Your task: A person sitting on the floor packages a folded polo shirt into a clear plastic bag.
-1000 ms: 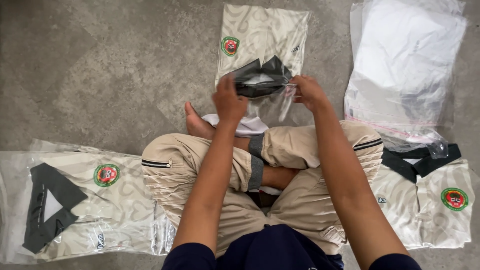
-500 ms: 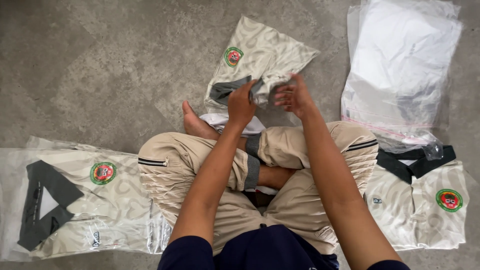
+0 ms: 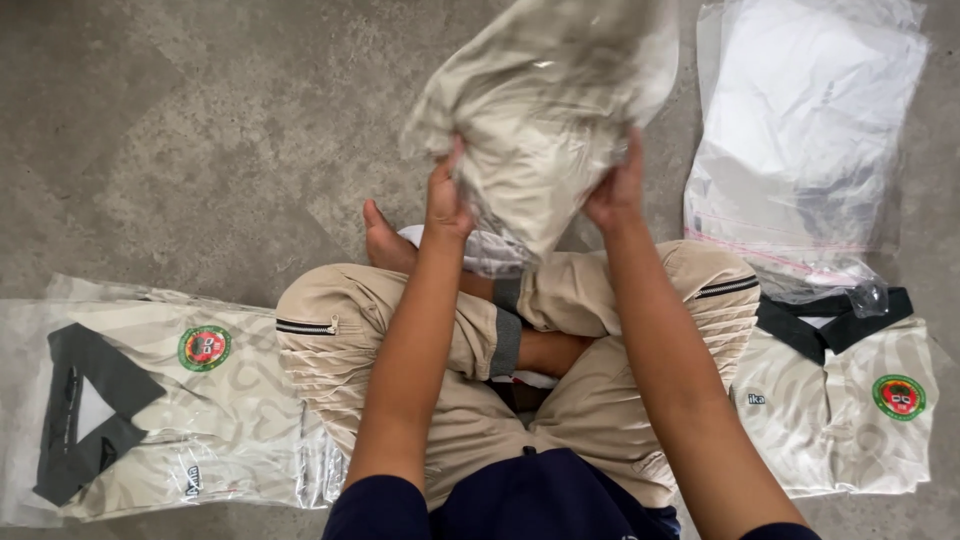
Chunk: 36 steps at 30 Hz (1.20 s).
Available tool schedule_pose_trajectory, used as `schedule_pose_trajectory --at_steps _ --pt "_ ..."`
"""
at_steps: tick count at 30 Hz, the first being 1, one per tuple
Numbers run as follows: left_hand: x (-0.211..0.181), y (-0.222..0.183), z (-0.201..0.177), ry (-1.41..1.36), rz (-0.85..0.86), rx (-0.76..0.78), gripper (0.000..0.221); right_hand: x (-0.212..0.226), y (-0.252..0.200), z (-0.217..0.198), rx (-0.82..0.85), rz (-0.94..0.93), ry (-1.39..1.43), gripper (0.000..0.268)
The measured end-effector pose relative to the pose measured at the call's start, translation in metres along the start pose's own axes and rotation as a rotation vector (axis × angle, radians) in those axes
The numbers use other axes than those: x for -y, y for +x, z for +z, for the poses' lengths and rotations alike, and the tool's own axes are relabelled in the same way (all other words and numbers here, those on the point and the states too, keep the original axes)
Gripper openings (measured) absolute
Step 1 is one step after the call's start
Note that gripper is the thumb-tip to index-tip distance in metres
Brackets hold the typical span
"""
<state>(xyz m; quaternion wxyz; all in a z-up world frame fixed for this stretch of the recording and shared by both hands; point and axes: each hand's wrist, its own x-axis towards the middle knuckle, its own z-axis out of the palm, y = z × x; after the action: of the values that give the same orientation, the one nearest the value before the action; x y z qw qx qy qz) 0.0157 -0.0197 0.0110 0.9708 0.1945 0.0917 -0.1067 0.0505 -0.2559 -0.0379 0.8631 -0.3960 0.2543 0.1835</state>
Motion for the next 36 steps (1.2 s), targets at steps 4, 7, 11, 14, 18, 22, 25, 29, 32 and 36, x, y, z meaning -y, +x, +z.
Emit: schedule_pose_trajectory --at_steps 4,7,11,14,18,22,25,29,32,36 --pt "0.030 0.021 -0.091 0.039 0.078 -0.595 0.047 0.003 0.020 -0.014 -0.090 -0.078 0.067 0.066" --pt "0.043 0.009 -0.097 0.088 -0.007 -0.787 0.056 -0.018 0.022 -0.023 -0.302 0.100 -0.375 0.056" --pt "0.050 0.024 -0.145 0.062 -0.112 -0.770 0.055 -0.022 0.009 -0.008 -0.234 0.133 -0.760 0.050" --pt "0.051 0.029 -0.147 -0.047 -0.088 -0.699 0.050 -0.009 -0.002 0.015 -0.229 -0.240 -0.765 0.040" --pt "0.028 -0.007 -0.069 0.338 -0.285 -0.638 0.041 -0.011 0.011 -0.005 -0.382 -0.370 -0.676 0.054" --pt "-0.026 -0.022 -0.025 1.628 -0.565 -0.404 0.066 -0.014 0.000 -0.016 -0.324 -0.006 -1.010 0.057" --pt "-0.068 0.014 -0.012 1.710 -0.500 -0.358 0.049 0.023 -0.020 0.009 -0.180 0.086 -1.199 0.056" --pt "-0.123 0.022 -0.013 2.070 -0.201 -0.373 0.044 0.035 -0.020 0.006 -0.090 0.266 -1.281 0.065" --pt "-0.112 0.017 -0.080 2.160 -0.324 -0.462 0.054 0.020 -0.028 0.004 -0.028 0.432 -1.277 0.054" --pt "-0.084 0.006 -0.048 2.174 -0.462 -0.506 0.067 -0.005 0.004 -0.011 0.010 0.318 -1.308 0.046"
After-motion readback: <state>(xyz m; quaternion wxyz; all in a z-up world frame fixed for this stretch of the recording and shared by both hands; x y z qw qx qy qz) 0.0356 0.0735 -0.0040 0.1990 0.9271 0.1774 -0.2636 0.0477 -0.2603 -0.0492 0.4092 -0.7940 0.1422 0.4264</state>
